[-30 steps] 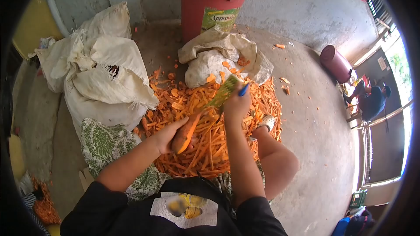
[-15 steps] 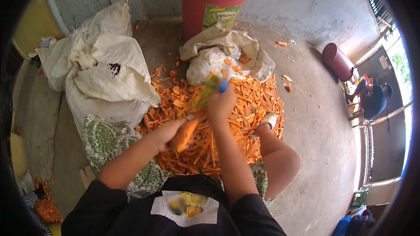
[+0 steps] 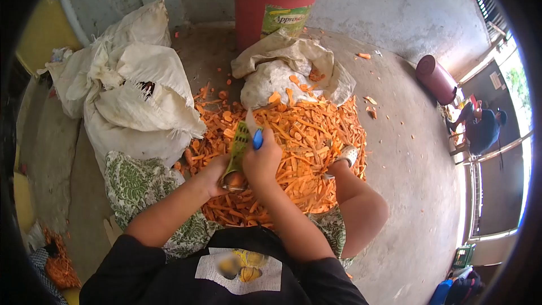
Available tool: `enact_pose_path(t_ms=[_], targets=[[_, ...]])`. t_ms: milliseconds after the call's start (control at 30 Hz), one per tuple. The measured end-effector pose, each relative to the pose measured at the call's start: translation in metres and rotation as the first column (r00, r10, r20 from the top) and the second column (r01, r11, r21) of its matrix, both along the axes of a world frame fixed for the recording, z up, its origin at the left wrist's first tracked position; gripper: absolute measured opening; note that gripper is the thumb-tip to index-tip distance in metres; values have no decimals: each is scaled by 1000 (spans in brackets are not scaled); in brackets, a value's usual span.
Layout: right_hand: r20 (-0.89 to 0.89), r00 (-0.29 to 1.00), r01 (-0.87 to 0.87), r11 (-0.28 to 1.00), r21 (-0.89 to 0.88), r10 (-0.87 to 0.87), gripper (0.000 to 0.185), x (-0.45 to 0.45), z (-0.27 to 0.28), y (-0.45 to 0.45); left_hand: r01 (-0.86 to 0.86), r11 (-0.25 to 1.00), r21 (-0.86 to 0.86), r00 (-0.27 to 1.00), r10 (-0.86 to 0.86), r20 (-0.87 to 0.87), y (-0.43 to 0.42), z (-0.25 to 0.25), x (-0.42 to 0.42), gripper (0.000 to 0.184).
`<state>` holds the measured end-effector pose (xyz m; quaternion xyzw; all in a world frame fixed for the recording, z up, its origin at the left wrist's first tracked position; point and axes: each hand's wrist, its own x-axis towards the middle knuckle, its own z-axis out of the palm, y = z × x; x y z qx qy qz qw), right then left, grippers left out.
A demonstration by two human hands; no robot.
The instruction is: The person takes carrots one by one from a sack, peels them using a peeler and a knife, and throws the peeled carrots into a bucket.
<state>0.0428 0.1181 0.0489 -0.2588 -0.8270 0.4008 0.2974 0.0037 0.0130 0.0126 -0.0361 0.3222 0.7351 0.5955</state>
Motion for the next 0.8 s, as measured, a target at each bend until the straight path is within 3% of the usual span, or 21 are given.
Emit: enact_pose_path(t_ms=[67,133,167,200,233,267,300,367,400,467,500,567,600,667,700,733,767,800], targets=[[-74,992,107,993,59,-102,11,-13,-12,24,20,1000,-22,999,-20,-30,-2,5,4,39],[-63,958,286,955,76,-281,19,-29,-10,79,157,984,-84,987,-158,-2,-3,4,10,40],[-117,904,420,904,76,-411,27,-31,-2,93,161,983,-82,987,-162,-1,-2,9,11,40],[-196,879,458,883,102,-434,28,-33,2,108,113,990,-89,993,-115,-15,-2,17,11,42],[-201,879,458,883,102,-433,28,-32,-1,112,62,994,-95,997,-66,-32,-2,22,10,43],[-178,897,402,914,-56,-405,29,-28,-3,115,183,975,123,981,-174,-82,-5,13,4,46],[-156,914,339,917,-212,-374,29,-20,0,112,181,976,125,982,-172,-81,-2,5,2,46],[-188,966,135,966,-221,-179,30,-11,6,68,66,977,203,974,-107,201,2,-4,1,42],[-104,985,118,973,-196,-141,26,-7,1,47,65,977,202,974,-106,200,4,1,2,42],[-166,986,-52,985,-166,24,20,3,8,4,-88,990,-112,979,107,176,9,16,6,38],[-167,986,-49,985,-168,21,20,4,6,3,-86,990,-114,979,105,175,6,21,6,38],[-15,999,-35,998,50,35,16,4,-2,2,0,999,-49,999,3,43,1,25,5,36],[-98,995,13,999,49,-8,17,-3,-6,6,-2,999,-50,999,4,46,1,22,6,36],[-146,958,277,933,230,-248,22,-24,-11,47,211,976,-56,976,-208,63,2,12,11,36],[-51,963,264,963,-46,-266,27,-29,2,71,213,976,-54,976,-210,65,1,12,14,36],[-176,914,388,915,111,-366,31,-37,-6,96,242,970,15,968,-243,65,-1,13,17,36],[-138,887,442,897,-26,-441,32,-40,-11,118,269,959,83,960,-274,59,-1,14,18,36],[-188,904,368,923,-112,-384,31,-38,-8,120,219,971,97,974,-223,40,0,13,15,36]])
